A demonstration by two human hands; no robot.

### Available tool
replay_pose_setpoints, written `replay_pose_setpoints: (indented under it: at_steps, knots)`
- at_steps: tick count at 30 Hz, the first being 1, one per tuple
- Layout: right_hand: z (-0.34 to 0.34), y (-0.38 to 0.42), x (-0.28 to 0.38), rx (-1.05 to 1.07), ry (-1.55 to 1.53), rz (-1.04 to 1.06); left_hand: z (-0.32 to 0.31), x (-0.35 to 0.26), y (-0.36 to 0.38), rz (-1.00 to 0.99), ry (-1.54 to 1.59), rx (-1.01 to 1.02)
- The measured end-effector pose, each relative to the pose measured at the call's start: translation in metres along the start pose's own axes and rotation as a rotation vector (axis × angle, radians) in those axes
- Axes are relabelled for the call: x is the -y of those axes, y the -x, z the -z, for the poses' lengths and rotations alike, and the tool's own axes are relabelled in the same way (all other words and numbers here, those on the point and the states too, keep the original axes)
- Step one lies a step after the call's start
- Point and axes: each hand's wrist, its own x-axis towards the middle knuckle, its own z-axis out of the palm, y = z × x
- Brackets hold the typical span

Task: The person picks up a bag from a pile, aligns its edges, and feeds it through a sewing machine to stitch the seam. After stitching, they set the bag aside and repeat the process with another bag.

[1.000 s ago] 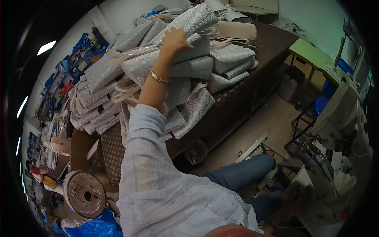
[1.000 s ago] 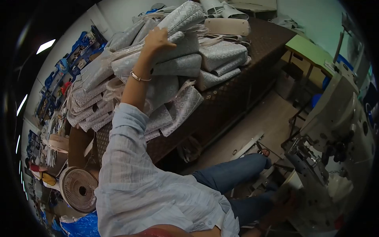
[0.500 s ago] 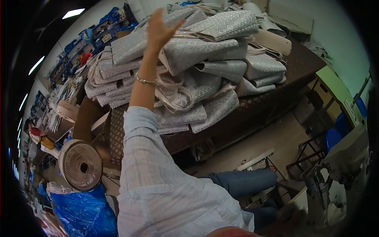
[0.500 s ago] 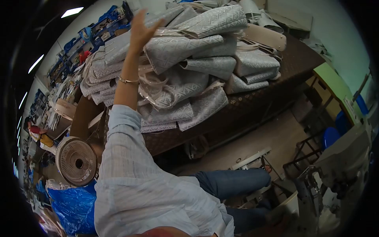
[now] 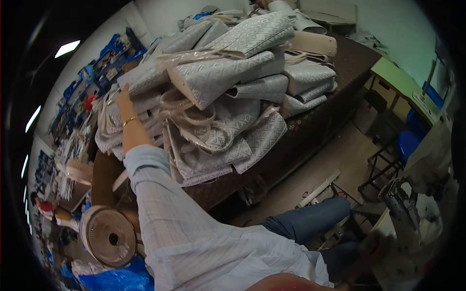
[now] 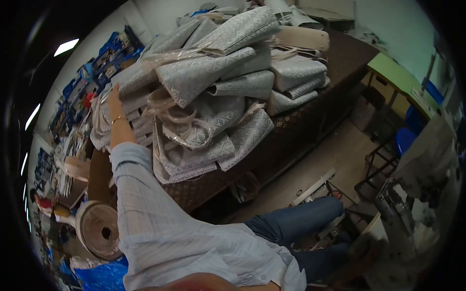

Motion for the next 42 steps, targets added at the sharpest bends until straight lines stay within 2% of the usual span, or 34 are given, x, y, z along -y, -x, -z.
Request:
replay_pose_setpoints:
  at_steps: [1, 2, 3, 4, 5, 6, 7, 9, 10, 11, 12, 14, 15, 19, 22, 25, 27, 28, 30, 31, 33, 35, 37, 39, 40, 41, 42]
  knots:
    - [0.005, 0.001, 0.013, 0.002, 0.006, -0.055, -0.013, -0.008, -0.017, -0.022, 0.005, -0.043]
    - [0.018, -0.008, 0.030, -0.066, -0.028, -0.026, -0.016, -0.031, -0.011, -0.043, 0.008, -0.086]
    - [0.027, -0.011, 0.038, -0.135, -0.057, 0.015, 0.009, -0.074, 0.030, -0.057, -0.066, -0.159]
    - [0.029, -0.009, 0.034, -0.135, -0.037, -0.007, 0.007, -0.091, 0.027, -0.210, 0.021, -0.333]
    - [0.023, -0.009, 0.025, -0.122, -0.064, 0.067, 0.004, -0.106, 0.026, -0.353, 0.115, -0.511]
    - [0.017, -0.011, 0.016, -0.110, -0.097, 0.149, 0.014, -0.130, 0.041, -0.527, 0.217, -0.608]
    - [0.012, -0.010, 0.009, -0.112, -0.094, 0.147, 0.034, -0.157, 0.060, -0.704, 0.312, -0.712]
    - [0.003, -0.008, -0.002, -0.149, -0.060, 0.235, 0.071, -0.201, 0.083, -0.840, 0.414, -0.820]
    - [0.007, -0.009, 0.002, -0.142, -0.064, 0.243, 0.098, -0.222, 0.116, -0.864, 0.421, -0.843]
    - [0.015, -0.007, 0.011, -0.093, -0.057, 0.163, 0.122, -0.240, 0.144, -0.891, 0.427, -0.862]
    - [0.022, -0.007, 0.019, -0.045, -0.049, 0.083, 0.138, -0.253, 0.147, -0.895, 0.417, -0.858]
    - [0.033, -0.012, 0.030, 0.016, -0.053, 0.026, 0.161, -0.278, 0.152, -0.967, 0.657, -0.867]
    - [0.035, -0.013, 0.032, 0.064, -0.057, -0.032, 0.176, -0.291, 0.170, -0.972, 0.653, -0.867]
    - [0.015, -0.006, 0.011, 0.077, -0.030, 0.024, 0.206, -0.327, 0.245, -1.117, 0.906, -0.822]
    - [0.014, -0.002, 0.011, 0.088, 0.055, -0.032, 0.196, -0.336, 0.321, -1.238, 1.137, -0.659]
    - [0.014, -0.003, 0.014, 0.134, 0.019, -0.049, 0.168, -0.320, 0.406, -1.300, 1.343, -0.400]
    - [0.016, 0.001, 0.012, 0.097, 0.072, 0.026, 0.145, -0.295, 0.465, -1.274, 1.414, -0.179]
    - [0.032, 0.000, 0.021, 0.090, 0.111, -0.011, 0.134, -0.281, 0.496, -1.243, 1.430, -0.051]
    - [0.065, -0.009, 0.060, 0.027, 0.143, 0.051, 0.117, -0.247, 0.559, -1.088, 1.453, 0.237]
    - [0.068, -0.009, 0.063, 0.023, 0.186, 0.010, 0.111, -0.226, 0.582, -1.126, 1.368, 0.371]
    - [0.066, -0.007, 0.069, 0.018, -0.100, -0.039, 0.098, -0.182, 0.625, -1.218, 1.198, 0.662]
    - [0.091, -0.022, 0.106, 0.226, -0.514, -0.061, 0.082, -0.137, 0.674, -1.182, 1.199, 1.130]
    - [0.110, -0.040, 0.141, 0.311, -0.765, 0.216, 0.070, -0.089, 0.714, -1.099, 1.163, 1.615]
    - [0.124, -0.060, 0.175, 0.360, -0.886, 0.411, 0.076, -0.074, 0.724, -1.269, 1.282, 1.577]
    - [0.125, -0.071, 0.184, 0.369, -0.885, 0.387, 0.086, -0.079, 0.719, -1.334, 1.286, 1.546]
    - [0.126, -0.079, 0.192, 0.389, -0.864, 0.515, 0.086, -0.078, 0.716, -1.317, 1.273, 1.579]
    - [0.127, -0.085, 0.195, 0.406, -0.835, 0.652, 0.082, -0.080, 0.715, -1.393, 1.277, 1.578]
